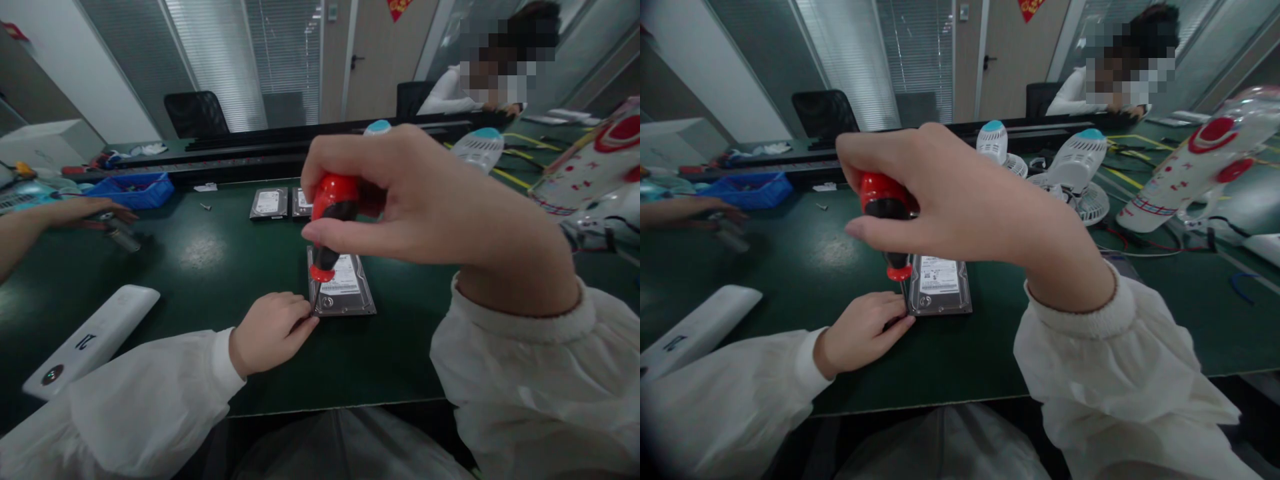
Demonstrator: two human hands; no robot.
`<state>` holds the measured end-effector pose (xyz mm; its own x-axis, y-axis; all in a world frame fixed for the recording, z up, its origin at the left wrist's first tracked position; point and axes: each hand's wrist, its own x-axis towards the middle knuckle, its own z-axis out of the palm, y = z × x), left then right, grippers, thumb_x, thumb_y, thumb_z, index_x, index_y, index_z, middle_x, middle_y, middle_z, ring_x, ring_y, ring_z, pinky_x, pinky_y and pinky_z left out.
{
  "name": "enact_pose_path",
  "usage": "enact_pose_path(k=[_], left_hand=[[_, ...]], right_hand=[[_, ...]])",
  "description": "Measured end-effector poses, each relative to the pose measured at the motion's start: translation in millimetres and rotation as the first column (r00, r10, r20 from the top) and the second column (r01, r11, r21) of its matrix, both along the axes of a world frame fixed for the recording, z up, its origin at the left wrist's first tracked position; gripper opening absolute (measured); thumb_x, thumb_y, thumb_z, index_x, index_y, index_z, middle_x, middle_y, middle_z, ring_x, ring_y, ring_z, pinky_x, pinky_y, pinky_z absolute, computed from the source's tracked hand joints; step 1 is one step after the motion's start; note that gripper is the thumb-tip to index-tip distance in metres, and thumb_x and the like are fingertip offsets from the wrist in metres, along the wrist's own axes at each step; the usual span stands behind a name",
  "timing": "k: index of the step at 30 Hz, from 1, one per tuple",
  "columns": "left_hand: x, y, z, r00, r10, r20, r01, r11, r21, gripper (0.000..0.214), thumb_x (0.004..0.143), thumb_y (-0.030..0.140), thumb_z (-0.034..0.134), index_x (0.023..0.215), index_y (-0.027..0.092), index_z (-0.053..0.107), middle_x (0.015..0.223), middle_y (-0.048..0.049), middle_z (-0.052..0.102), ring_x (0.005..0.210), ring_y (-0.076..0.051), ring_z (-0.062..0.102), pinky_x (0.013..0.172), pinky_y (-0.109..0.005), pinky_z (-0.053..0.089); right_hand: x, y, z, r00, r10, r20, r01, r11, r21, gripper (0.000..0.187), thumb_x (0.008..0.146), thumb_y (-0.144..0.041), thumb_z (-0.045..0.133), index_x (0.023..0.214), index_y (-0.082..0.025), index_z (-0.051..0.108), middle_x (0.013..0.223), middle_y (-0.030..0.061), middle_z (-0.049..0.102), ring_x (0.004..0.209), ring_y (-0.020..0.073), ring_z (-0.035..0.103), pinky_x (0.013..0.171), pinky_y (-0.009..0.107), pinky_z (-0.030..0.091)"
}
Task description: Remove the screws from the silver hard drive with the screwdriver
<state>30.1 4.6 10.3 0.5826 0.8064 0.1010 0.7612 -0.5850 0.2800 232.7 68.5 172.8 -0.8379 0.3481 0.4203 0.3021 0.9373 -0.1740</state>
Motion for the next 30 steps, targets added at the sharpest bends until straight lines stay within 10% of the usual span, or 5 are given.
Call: enact_pose_path(k=[30], left_hand=[[1.4, -0.2, 1.7, 1.0, 0.017, -0.018, -0.017, 0.999, -0.038, 0.032, 0.101, 0.033, 0.041, 0.085, 0.018, 0.064, 0.086, -0.0052, 0.068, 0.082, -0.021, 0.064, 0.076, -0.036, 0.049]], right_hand=[[0.7, -2.7, -0.2, 0.999, 0.023, 0.031, -0.022, 0.999, -0.03, 0.039, 0.096, -0.044, 0.048, 0.117, -0.013, 0.057, 0.09, 0.0025, 0.061, 0.072, 0.0105, 0.044, 0.066, 0.028, 0.03]])
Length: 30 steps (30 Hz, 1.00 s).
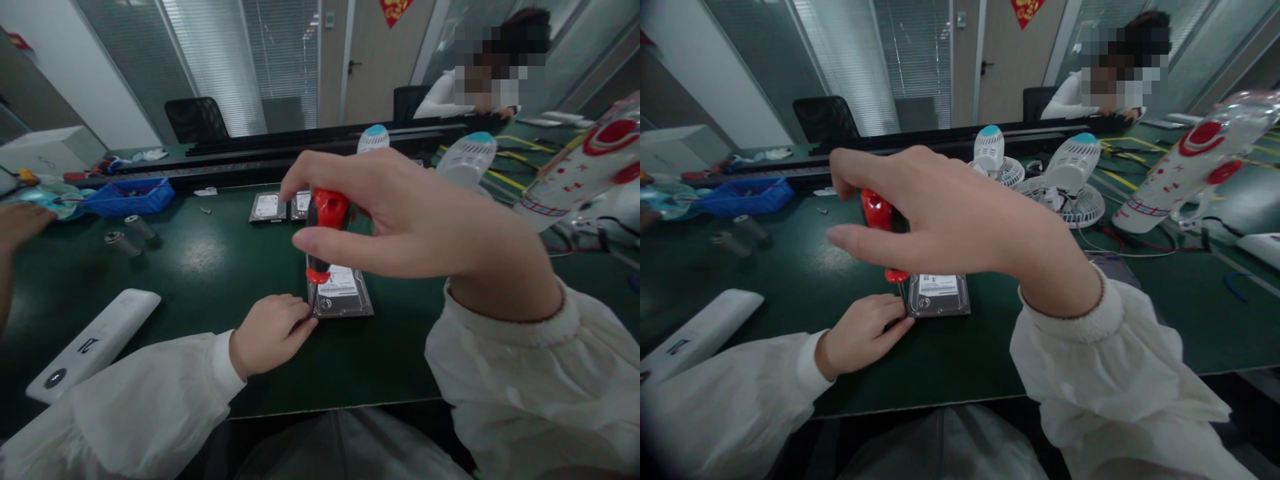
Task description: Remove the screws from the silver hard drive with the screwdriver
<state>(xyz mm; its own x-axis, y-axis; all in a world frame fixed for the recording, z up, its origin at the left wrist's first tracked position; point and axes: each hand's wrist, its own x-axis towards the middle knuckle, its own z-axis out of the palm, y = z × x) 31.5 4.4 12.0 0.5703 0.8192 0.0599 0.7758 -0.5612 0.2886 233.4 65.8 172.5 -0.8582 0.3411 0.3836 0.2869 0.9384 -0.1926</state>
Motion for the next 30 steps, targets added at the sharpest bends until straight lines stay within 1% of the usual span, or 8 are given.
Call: enact_pose_path(k=[3, 9, 11, 14, 16, 20, 26, 30], left_hand=[[0.4, -0.8, 1.3, 1.0, 0.001, 0.002, -0.001, 1.0, -0.014, 0.032, 0.102, 0.033, 0.04, 0.086, 0.018, 0.063, 0.086, -0.0049, 0.068, 0.083, -0.021, 0.064, 0.076, -0.035, 0.048], [0.8, 0.0, 1.5, 1.0, 0.001, 0.003, -0.001, 1.0, -0.01, 0.032, 0.102, 0.033, 0.04, 0.086, 0.018, 0.064, 0.086, -0.0047, 0.068, 0.082, -0.021, 0.064, 0.075, -0.035, 0.048], [0.7, 0.3, 1.0, 1.0, 0.001, 0.009, -0.001, 1.0, -0.017, 0.032, 0.102, 0.033, 0.04, 0.088, 0.018, 0.064, 0.087, -0.0047, 0.068, 0.082, -0.021, 0.063, 0.076, -0.036, 0.048], [0.3, 0.1, 0.5, 1.0, 0.001, 0.012, -0.001, 0.999, -0.037, 0.032, 0.102, 0.033, 0.04, 0.089, 0.018, 0.065, 0.088, -0.0051, 0.068, 0.084, -0.022, 0.064, 0.078, -0.036, 0.048], [-0.1, -0.2, 0.5, 1.0, 0.0, 0.013, 0.001, 0.999, -0.041, 0.033, 0.102, 0.033, 0.039, 0.088, 0.018, 0.065, 0.088, -0.0052, 0.068, 0.084, -0.022, 0.064, 0.078, -0.036, 0.048], [-0.3, -0.4, 0.9, 1.0, -0.002, 0.014, 0.002, 1.0, -0.014, 0.033, 0.101, 0.033, 0.041, 0.085, 0.018, 0.064, 0.083, -0.0046, 0.066, 0.079, -0.021, 0.063, 0.073, -0.035, 0.047], [0.2, 0.0, 1.4, 1.0, -0.001, 0.007, 0.001, 1.0, -0.014, 0.033, 0.102, 0.033, 0.04, 0.086, 0.018, 0.064, 0.085, -0.0048, 0.068, 0.081, -0.022, 0.063, 0.075, -0.037, 0.048], [1.4, 0.4, 1.8, 1.0, 0.001, 0.006, -0.001, 1.0, -0.023, 0.032, 0.102, 0.032, 0.04, 0.086, 0.018, 0.064, 0.087, -0.0051, 0.068, 0.083, -0.022, 0.064, 0.077, -0.037, 0.048]], right_hand=[[-1.3, 1.3, -2.7, 0.997, -0.079, -0.024, 0.08, 0.996, 0.046, 0.038, 0.096, -0.047, 0.05, 0.113, -0.015, 0.058, 0.09, 0.0016, 0.062, 0.071, 0.0094, 0.045, 0.066, 0.027, 0.029], [-0.6, -2.2, -4.3, 0.994, -0.109, -0.004, 0.109, 0.992, 0.059, 0.048, 0.095, -0.037, 0.049, 0.136, -0.013, 0.042, 0.092, -0.0008, 0.06, 0.068, 0.0072, 0.045, 0.067, 0.025, 0.031], [-0.5, -3.9, -3.4, 0.991, -0.133, 0.018, 0.131, 0.988, 0.081, 0.048, 0.097, -0.047, 0.044, 0.131, -0.013, 0.045, 0.084, -0.0027, 0.058, 0.063, 0.0067, 0.043, 0.064, 0.025, 0.03], [-0.9, -4.8, -2.3, 0.978, -0.21, 0.011, 0.207, 0.969, 0.136, 0.05, 0.095, -0.061, 0.041, 0.111, -0.016, 0.056, 0.074, -0.0033, 0.055, 0.061, 0.0076, 0.041, 0.061, 0.027, 0.027], [-1.2, -4.6, -2.0, 0.972, -0.237, 0.0, 0.234, 0.961, 0.149, 0.042, 0.094, -0.056, 0.046, 0.108, -0.017, 0.056, 0.074, -0.003, 0.056, 0.062, 0.0084, 0.042, 0.061, 0.028, 0.027], [-1.4, -4.1, -1.6, 0.988, -0.155, 0.013, 0.153, 0.984, 0.097, 0.034, 0.092, -0.039, 0.053, 0.116, -0.016, 0.051, 0.082, -0.0024, 0.059, 0.063, 0.0082, 0.041, 0.061, 0.028, 0.027], [-1.2, -1.8, -1.2, 0.989, -0.148, -0.003, 0.148, 0.987, 0.069, 0.04, 0.094, -0.056, 0.047, 0.097, -0.017, 0.055, 0.081, -0.002, 0.057, 0.062, 0.0076, 0.039, 0.06, 0.029, 0.025], [-3.8, -1.6, -3.6, 0.989, -0.145, -0.032, 0.148, 0.984, 0.095, 0.033, 0.094, -0.05, 0.05, 0.096, -0.017, 0.055, 0.081, -0.0019, 0.058, 0.065, 0.008, 0.04, 0.062, 0.028, 0.025]])
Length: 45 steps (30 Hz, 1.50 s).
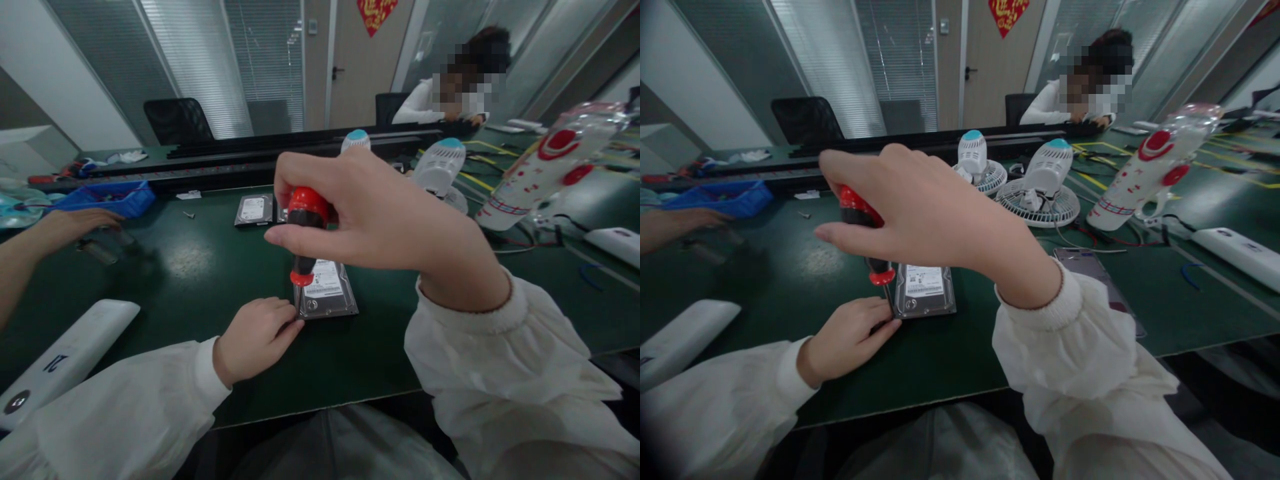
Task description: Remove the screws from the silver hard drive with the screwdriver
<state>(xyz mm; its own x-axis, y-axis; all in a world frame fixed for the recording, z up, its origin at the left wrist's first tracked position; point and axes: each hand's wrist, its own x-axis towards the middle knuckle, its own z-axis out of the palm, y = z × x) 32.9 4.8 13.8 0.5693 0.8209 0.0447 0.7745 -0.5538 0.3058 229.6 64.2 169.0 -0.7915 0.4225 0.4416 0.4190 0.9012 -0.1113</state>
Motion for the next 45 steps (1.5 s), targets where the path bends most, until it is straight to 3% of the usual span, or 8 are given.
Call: enact_pose_path(k=[18, 25, 27, 31, 34, 38, 42, 45], left_hand=[[0.0, -1.2, 1.7, 1.0, 0.004, 0.007, -0.004, 1.0, 0.01, 0.032, 0.102, 0.033, 0.041, 0.083, 0.018, 0.063, 0.084, -0.0042, 0.068, 0.08, -0.02, 0.063, 0.074, -0.033, 0.047], [-1.2, -0.3, 0.6, 1.0, 0.004, -0.002, -0.004, 1.0, 0.002, 0.033, 0.102, 0.034, 0.039, 0.086, 0.018, 0.064, 0.087, -0.0048, 0.069, 0.083, -0.021, 0.064, 0.075, -0.034, 0.048], [-1.1, 0.0, 0.9, 1.0, -0.001, -0.011, 0.001, 1.0, 0.008, 0.033, 0.102, 0.034, 0.039, 0.085, 0.018, 0.064, 0.085, -0.0045, 0.068, 0.081, -0.021, 0.064, 0.074, -0.034, 0.047], [-1.4, 0.2, 1.1, 1.0, -0.001, -0.012, 0.001, 1.0, 0.016, 0.034, 0.102, 0.034, 0.039, 0.083, 0.018, 0.063, 0.084, -0.0042, 0.068, 0.081, -0.021, 0.063, 0.074, -0.035, 0.047], [-2.3, 0.2, 0.6, 1.0, -0.001, -0.007, 0.001, 1.0, 0.012, 0.034, 0.102, 0.034, 0.04, 0.084, 0.018, 0.064, 0.085, -0.0043, 0.068, 0.081, -0.021, 0.063, 0.075, -0.034, 0.047], [-2.7, 0.1, -0.3, 1.0, -0.001, -0.003, 0.001, 1.0, 0.005, 0.033, 0.102, 0.033, 0.04, 0.086, 0.018, 0.064, 0.087, -0.0045, 0.069, 0.083, -0.021, 0.064, 0.076, -0.035, 0.048], [-2.8, 0.4, -0.5, 1.0, -0.005, -0.011, 0.005, 1.0, 0.008, 0.033, 0.102, 0.034, 0.04, 0.086, 0.018, 0.064, 0.087, -0.0048, 0.069, 0.084, -0.022, 0.064, 0.077, -0.036, 0.048], [-2.9, 0.4, -0.1, 1.0, -0.005, -0.019, 0.005, 1.0, 0.01, 0.033, 0.102, 0.033, 0.04, 0.086, 0.018, 0.065, 0.087, -0.0049, 0.068, 0.082, -0.022, 0.064, 0.075, -0.036, 0.049]], right_hand=[[-4.7, -2.3, -3.7, 0.996, 0.071, -0.05, -0.068, 0.996, 0.06, 0.02, 0.094, -0.036, 0.051, 0.091, -0.016, 0.051, 0.074, -0.0043, 0.049, 0.064, 0.0075, 0.035, 0.063, 0.026, 0.024], [0.3, -7.3, 3.3, 0.99, 0.143, -0.013, -0.143, 0.989, -0.021, 0.019, 0.082, -0.022, 0.056, 0.099, -0.015, 0.052, 0.083, -0.0016, 0.052, 0.068, 0.0087, 0.038, 0.065, 0.027, 0.029], [0.3, -7.6, 4.0, 0.988, 0.156, -0.007, -0.156, 0.986, -0.053, 0.019, 0.086, -0.026, 0.055, 0.101, -0.015, 0.053, 0.083, -0.0013, 0.054, 0.068, 0.0092, 0.039, 0.065, 0.027, 0.03], [-1.8, -6.5, 2.8, 0.996, 0.083, -0.014, -0.083, 0.996, -0.044, 0.025, 0.094, -0.042, 0.049, 0.094, -0.018, 0.055, 0.075, -0.0026, 0.053, 0.064, 0.009, 0.037, 0.061, 0.028, 0.028], [-1.0, -6.7, 3.2, 0.998, 0.062, -0.021, -0.062, 0.998, -0.022, 0.023, 0.09, -0.038, 0.054, 0.1, -0.017, 0.055, 0.077, -0.0029, 0.052, 0.064, 0.0087, 0.038, 0.06, 0.029, 0.028], [2.3, -5.3, 4.9, 0.994, 0.108, 0.011, -0.106, 0.989, -0.101, 0.034, 0.088, -0.037, 0.056, 0.111, -0.012, 0.053, 0.083, -0.001, 0.054, 0.067, 0.0088, 0.04, 0.062, 0.028, 0.028], [1.4, -0.6, 2.5, 0.997, 0.078, -0.029, -0.079, 0.996, -0.04, 0.037, 0.091, -0.051, 0.054, 0.097, -0.014, 0.059, 0.073, -0.0038, 0.049, 0.063, 0.0074, 0.037, 0.061, 0.027, 0.025], [0.0, -0.5, 2.0, 0.998, 0.047, -0.035, -0.048, 0.998, -0.037, 0.023, 0.085, -0.033, 0.061, 0.099, -0.014, 0.057, 0.077, -0.0037, 0.051, 0.065, 0.0074, 0.038, 0.062, 0.026, 0.027]])
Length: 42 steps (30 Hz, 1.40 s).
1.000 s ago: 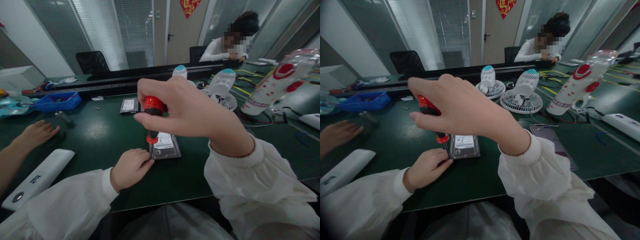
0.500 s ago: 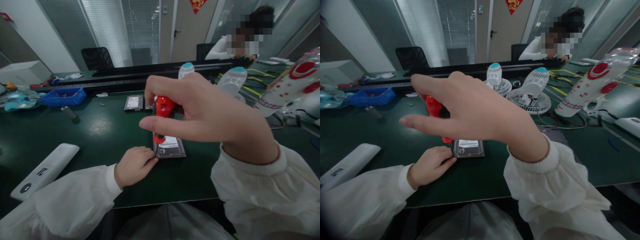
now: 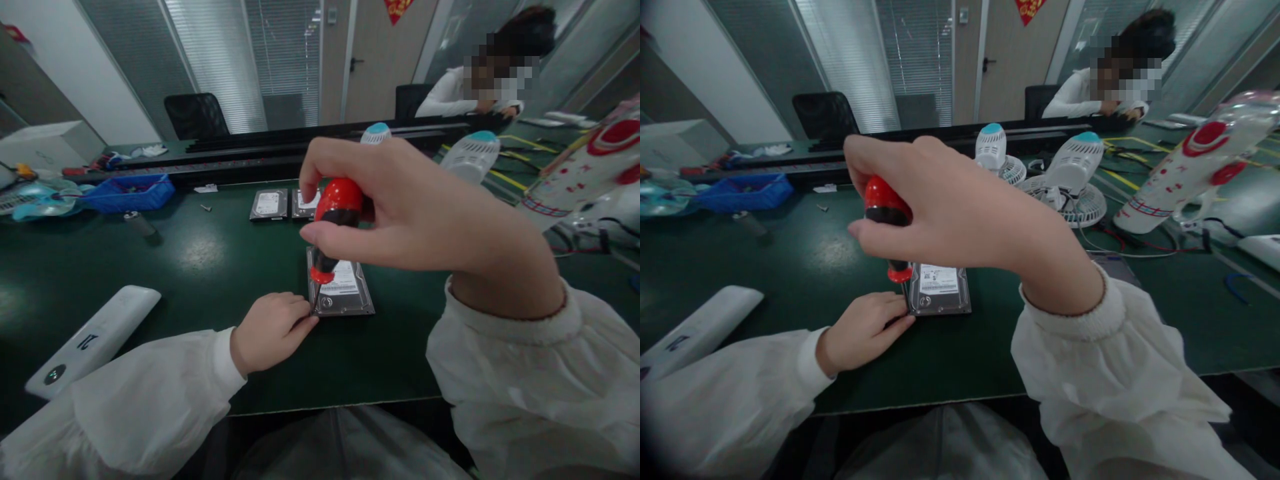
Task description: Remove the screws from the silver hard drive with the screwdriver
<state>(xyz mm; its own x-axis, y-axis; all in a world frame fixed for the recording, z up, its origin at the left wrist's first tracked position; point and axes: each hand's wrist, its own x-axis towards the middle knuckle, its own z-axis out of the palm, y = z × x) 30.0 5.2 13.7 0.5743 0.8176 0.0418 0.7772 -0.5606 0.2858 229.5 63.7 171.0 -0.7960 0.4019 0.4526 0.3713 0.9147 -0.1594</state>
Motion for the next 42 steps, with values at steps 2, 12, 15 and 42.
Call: enact_pose_path(k=[2, 12, 15, 42], left_hand=[[0.1, -0.3, 0.2, 1.0, 0.003, 0.005, -0.003, 1.0, 0.004, 0.033, 0.102, 0.033, 0.04, 0.085, 0.018, 0.065, 0.086, -0.005, 0.069, 0.082, -0.021, 0.064, 0.074, -0.035, 0.049], [1.3, 0.2, 0.0, 1.0, -0.004, 0.022, 0.004, 1.0, 0.006, 0.033, 0.102, 0.033, 0.04, 0.086, 0.017, 0.065, 0.087, -0.0056, 0.069, 0.084, -0.021, 0.065, 0.078, -0.035, 0.05], [0.6, -0.1, -0.9, 1.0, -0.003, 0.022, 0.003, 1.0, 0.014, 0.033, 0.102, 0.033, 0.041, 0.085, 0.018, 0.065, 0.087, -0.0054, 0.069, 0.083, -0.021, 0.065, 0.076, -0.034, 0.049], [0.6, -0.4, -0.5, 1.0, -0.004, 0.015, 0.004, 1.0, 0.009, 0.033, 0.102, 0.033, 0.041, 0.083, 0.018, 0.064, 0.086, -0.005, 0.068, 0.082, -0.021, 0.064, 0.075, -0.035, 0.048]], right_hand=[[0.0, -1.5, 1.1, 1.0, 0.018, 0.011, -0.018, 0.999, -0.038, 0.03, 0.078, -0.023, 0.062, 0.106, -0.015, 0.053, 0.084, -0.0031, 0.052, 0.068, 0.0078, 0.038, 0.062, 0.025, 0.029], [-2.6, -0.2, -3.0, 0.999, -0.004, -0.042, 0.005, 1.0, 0.01, 0.025, 0.089, -0.042, 0.057, 0.091, -0.019, 0.047, 0.079, -0.0029, 0.05, 0.067, 0.0095, 0.039, 0.064, 0.027, 0.028], [-1.1, -3.3, 0.1, 0.998, 0.052, -0.043, -0.053, 0.998, -0.038, 0.023, 0.081, -0.028, 0.062, 0.095, -0.019, 0.046, 0.084, -0.0027, 0.05, 0.068, 0.0088, 0.038, 0.063, 0.026, 0.03], [-3.6, -1.1, -0.8, 0.974, 0.215, -0.078, -0.218, 0.975, -0.034, 0.034, 0.08, -0.014, 0.049, 0.114, -0.017, 0.051, 0.117, 0.0071, 0.055, 0.1, 0.016, 0.051, 0.078, 0.029, 0.041]])
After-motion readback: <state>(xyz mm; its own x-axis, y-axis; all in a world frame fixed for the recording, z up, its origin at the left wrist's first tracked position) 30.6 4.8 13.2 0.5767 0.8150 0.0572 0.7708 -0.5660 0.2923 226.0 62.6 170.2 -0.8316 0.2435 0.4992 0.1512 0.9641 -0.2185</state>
